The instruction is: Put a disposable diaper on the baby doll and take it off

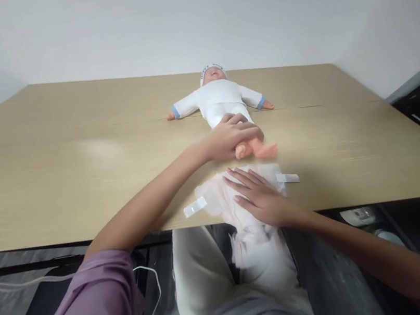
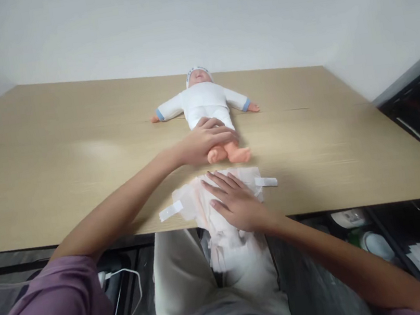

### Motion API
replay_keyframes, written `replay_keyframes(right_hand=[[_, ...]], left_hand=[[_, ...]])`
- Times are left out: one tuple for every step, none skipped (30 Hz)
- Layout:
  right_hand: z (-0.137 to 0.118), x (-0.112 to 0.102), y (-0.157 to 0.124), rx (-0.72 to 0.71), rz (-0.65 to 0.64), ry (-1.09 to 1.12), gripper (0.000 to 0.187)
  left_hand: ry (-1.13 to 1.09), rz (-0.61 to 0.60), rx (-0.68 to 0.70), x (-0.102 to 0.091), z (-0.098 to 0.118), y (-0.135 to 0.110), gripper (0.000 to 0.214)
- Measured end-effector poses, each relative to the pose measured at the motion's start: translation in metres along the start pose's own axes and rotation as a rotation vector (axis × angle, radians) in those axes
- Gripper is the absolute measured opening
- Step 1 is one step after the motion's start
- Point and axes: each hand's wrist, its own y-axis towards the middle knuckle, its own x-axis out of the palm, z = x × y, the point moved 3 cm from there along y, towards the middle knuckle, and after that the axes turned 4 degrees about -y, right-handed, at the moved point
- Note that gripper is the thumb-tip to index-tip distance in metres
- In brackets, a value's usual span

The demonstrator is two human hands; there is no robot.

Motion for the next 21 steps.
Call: replay_keyframes(right_hand=[[0.003,0.000,0.006,-0.013,0.004,-0.010,0.061],[0.007,0.000,0.012,-0.030,0.010,-0.021,0.060],[0.011,0.000,0.020,-0.045,0.021,-0.035,0.060],[0.016,0.000,0.029,-0.053,0.034,-0.050,0.060],[0.021,0.000,0.039,-0.059,0.046,-0.067,0.060],[0.027,-0.001,0.050,-0.062,0.055,-0.085,0.060],[0.032,-0.001,0.063,-0.061,0.064,-0.102,0.061],[0.038,-0.001,0.077,-0.057,0.070,-0.118,0.061],[0.044,-0.001,0.091,-0.056,0.076,-0.134,0.061],[0.050,0.000,0.107,-0.056,0.082,-0.147,0.060],[0.056,0.000,0.122,-0.060,0.087,-0.161,0.060],[0.062,0.001,0.138,-0.068,0.090,-0.176,0.059],[0.069,0.001,0.153,-0.082,0.085,-0.190,0.058],[0.075,0.002,0.168,-0.090,0.080,-0.201,0.058],[0.082,0.001,0.181,-0.080,0.080,-0.205,0.058],[0.089,-0.001,0.193,-0.054,0.086,-0.200,0.059],[0.096,-0.004,0.203,-0.018,0.096,-0.185,0.060],[0.103,-0.007,0.212,0.025,0.109,-0.162,0.061],[0.109,-0.011,0.220,0.066,0.122,-0.137,0.062],[0.114,-0.016,0.227,0.092,0.133,-0.115,0.061],[0.118,-0.020,0.232,0.102,0.141,-0.101,0.059]], left_hand=[[-0.047,0.038,-0.009,-0.009,-0.003,0.005,0.040],[-0.089,0.075,-0.024,-0.019,-0.006,0.010,0.039],[-0.126,0.109,-0.041,-0.029,-0.008,0.015,0.039],[-0.160,0.137,-0.058,-0.039,-0.011,0.019,0.039],[-0.194,0.161,-0.073,-0.049,-0.013,0.023,0.039],[-0.231,0.183,-0.085,-0.058,-0.015,0.027,0.041],[-0.271,0.206,-0.094,-0.066,-0.017,0.029,0.042],[-0.313,0.233,-0.103,-0.074,-0.019,0.031,0.044],[-0.352,0.260,-0.114,-0.080,-0.022,0.031,0.047],[-0.386,0.289,-0.130,-0.085,-0.024,0.031,0.050],[-0.414,0.320,-0.151,-0.090,-0.026,0.030,0.053],[-0.435,0.353,-0.175,-0.094,-0.027,0.028,0.056],[-0.447,0.382,-0.201,-0.097,-0.029,0.026,0.058],[-0.450,0.406,-0.227,-0.100,-0.031,0.024,0.058],[-0.445,0.424,-0.247,-0.103,-0.032,0.022,0.059],[-0.436,0.434,-0.259,-0.105,-0.033,0.020,0.059],[-0.427,0.435,-0.260,-0.107,-0.033,0.019,0.059],[-0.423,0.430,-0.251,-0.108,-0.033,0.018,0.059],[-0.425,0.424,-0.235,-0.109,-0.033,0.017,0.059],[-0.430,0.419,-0.216,-0.109,-0.033,0.017,0.059],[-0.436,0.412,-0.201,-0.110,-0.033,0.017,0.059]])
